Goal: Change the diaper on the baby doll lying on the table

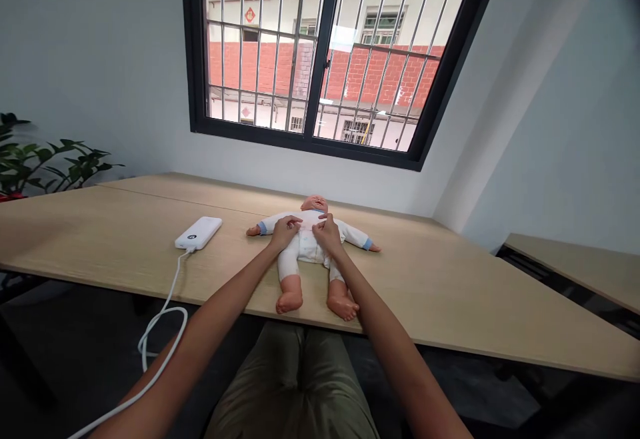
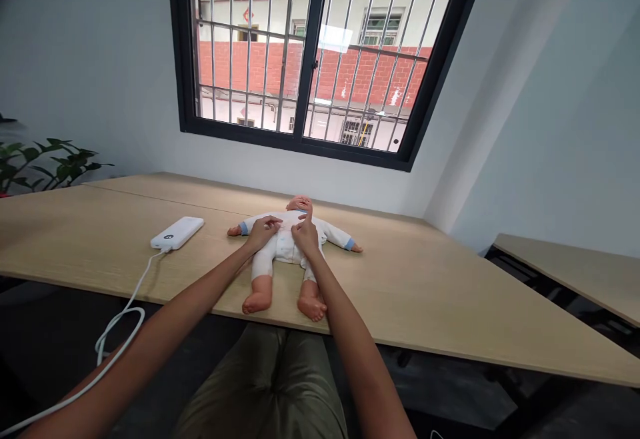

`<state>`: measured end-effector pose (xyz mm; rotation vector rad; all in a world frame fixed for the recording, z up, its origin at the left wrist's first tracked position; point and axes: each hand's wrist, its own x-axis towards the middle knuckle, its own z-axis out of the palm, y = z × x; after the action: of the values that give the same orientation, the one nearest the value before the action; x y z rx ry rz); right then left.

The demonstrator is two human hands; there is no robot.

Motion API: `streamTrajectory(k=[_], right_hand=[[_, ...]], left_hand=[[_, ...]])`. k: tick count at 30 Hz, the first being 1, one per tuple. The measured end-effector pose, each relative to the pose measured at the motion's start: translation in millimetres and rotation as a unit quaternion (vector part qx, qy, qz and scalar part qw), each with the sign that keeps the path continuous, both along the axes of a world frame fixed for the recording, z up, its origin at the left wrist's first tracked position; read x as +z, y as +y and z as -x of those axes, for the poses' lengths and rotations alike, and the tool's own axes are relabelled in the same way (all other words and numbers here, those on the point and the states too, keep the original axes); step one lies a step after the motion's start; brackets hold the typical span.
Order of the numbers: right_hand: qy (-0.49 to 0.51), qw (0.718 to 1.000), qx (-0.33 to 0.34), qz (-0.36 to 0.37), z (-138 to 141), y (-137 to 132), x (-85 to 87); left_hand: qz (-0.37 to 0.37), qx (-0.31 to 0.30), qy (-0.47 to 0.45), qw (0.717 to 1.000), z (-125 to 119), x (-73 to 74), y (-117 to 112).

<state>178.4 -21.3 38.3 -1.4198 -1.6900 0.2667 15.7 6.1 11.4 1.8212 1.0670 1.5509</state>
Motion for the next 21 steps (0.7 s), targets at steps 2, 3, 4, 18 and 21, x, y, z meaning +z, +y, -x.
streamTrajectory(k=[2,3,4,18,21], right_hand=[[0.018,1.0,-0.005,-0.005,-1.5,-0.9,-2.0],[0.022,1.0,-0.007,0.0,-2.4,-0.8,-2.5],[0.023,1.0,-0.01,0.006,-3.2,-0.3,-2.7],[0.021,1.0,-0.023,0.006,-5.1,-4.6,-2.5],[0.057,0.998,0.001,-0.034,-4.3,-7.0,-2.1]], left_hand=[[0.014,0.047,-0.009,0.999,4.0,-2.9,4.3],[0.022,0.071,-0.012,0.997,6.1,-4.5,6.2],[0.029,0.093,-0.014,0.995,8.3,-6.1,7.8],[0.016,0.18,0.02,0.983,19.6,3.6,0.5],[-0.027,0.132,0.035,0.99,11.7,16.2,-9.9]])
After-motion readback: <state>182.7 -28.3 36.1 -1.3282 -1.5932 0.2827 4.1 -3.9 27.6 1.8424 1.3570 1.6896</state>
